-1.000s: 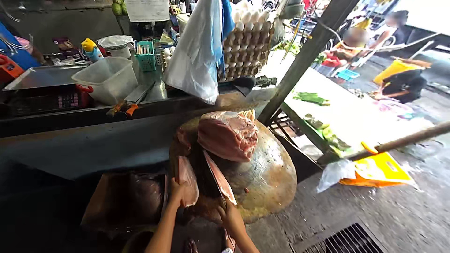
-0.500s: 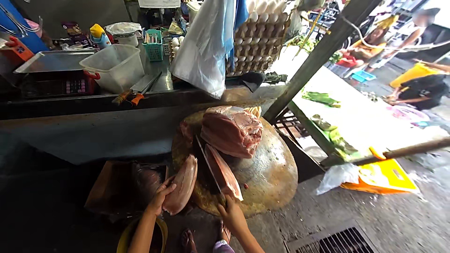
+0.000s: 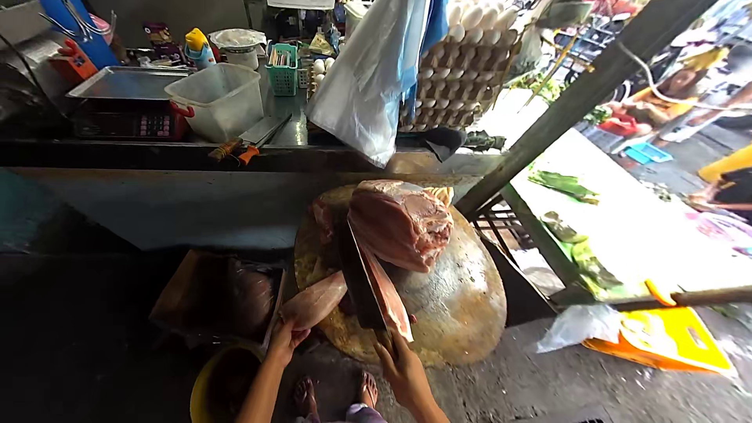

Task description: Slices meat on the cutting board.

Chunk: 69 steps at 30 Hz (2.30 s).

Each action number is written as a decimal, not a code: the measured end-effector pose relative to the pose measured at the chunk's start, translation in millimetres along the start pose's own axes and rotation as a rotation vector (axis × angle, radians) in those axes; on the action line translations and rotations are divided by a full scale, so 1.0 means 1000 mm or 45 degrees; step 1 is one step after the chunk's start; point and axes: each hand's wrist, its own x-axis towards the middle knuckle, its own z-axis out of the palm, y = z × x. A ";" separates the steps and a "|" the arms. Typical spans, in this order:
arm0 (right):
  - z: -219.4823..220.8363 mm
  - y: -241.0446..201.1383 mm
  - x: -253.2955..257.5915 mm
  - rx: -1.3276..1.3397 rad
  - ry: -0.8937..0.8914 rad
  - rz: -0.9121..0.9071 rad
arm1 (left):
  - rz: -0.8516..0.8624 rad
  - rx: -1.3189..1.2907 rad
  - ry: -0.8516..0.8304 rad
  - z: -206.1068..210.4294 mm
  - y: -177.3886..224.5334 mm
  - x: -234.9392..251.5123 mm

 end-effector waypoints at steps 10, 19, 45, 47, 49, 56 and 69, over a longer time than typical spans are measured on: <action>-0.052 -0.170 0.047 0.419 0.668 -1.373 | 0.042 0.041 0.143 0.009 0.000 -0.003; 0.012 -0.016 0.057 -0.745 -0.473 0.259 | 0.012 0.009 0.198 0.006 -0.007 -0.003; 0.026 -0.026 0.046 -0.796 -0.626 0.196 | 0.055 -0.146 0.228 0.016 -0.022 -0.008; 0.021 -0.027 0.048 -0.822 -0.643 0.196 | 0.052 -0.181 0.230 0.015 -0.027 -0.009; 0.010 -0.022 0.055 -0.798 -0.608 0.146 | 0.044 -0.215 0.229 0.018 -0.025 -0.008; -0.039 -0.003 0.069 -0.599 -0.393 0.019 | 0.144 -0.127 0.158 0.067 -0.005 -0.021; -0.044 -0.147 0.047 0.379 0.495 -1.274 | 0.424 0.982 0.082 0.043 -0.002 -0.010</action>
